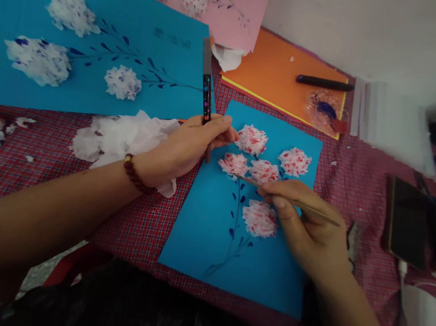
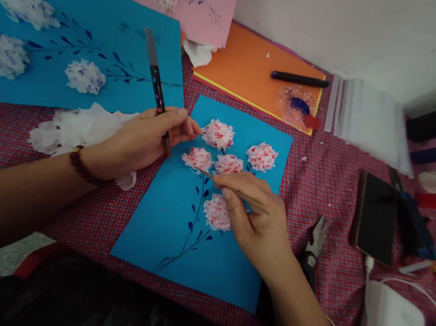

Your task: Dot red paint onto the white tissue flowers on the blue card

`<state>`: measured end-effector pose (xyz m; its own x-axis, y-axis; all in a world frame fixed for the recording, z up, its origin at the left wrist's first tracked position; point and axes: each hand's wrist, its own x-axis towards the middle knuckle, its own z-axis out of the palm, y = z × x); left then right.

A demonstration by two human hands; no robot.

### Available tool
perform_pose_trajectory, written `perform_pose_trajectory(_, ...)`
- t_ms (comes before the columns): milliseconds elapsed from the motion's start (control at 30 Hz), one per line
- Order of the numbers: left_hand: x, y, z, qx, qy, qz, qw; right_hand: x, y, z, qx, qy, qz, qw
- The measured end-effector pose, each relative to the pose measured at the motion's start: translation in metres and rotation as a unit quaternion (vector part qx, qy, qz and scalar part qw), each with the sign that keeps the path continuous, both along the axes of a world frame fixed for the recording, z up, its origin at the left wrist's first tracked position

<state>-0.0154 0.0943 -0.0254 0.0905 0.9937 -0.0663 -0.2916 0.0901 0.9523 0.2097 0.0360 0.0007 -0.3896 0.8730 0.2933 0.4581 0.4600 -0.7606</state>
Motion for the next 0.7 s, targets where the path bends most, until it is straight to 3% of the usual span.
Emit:
perform_pose_trajectory(167,0.0005,-0.0008,0.0017,-0.007,0.003,-0.004,1.000,0.0072,-0.0003,0.0002,0.019,-0.053,0.052,0.997)
perform_pose_trajectory(400,-0.0008,-0.0014,0.0018,0.000,-0.004,-0.014,1.000,0.0075,-0.0052,0.0048,0.030,0.001,0.027,0.999)
perform_pose_trajectory(700,0.0007,-0.0021,0.0036,-0.010,0.006,-0.003,1.000,0.0066,-0.0011,0.0026,0.023,-0.014,0.035,0.999)
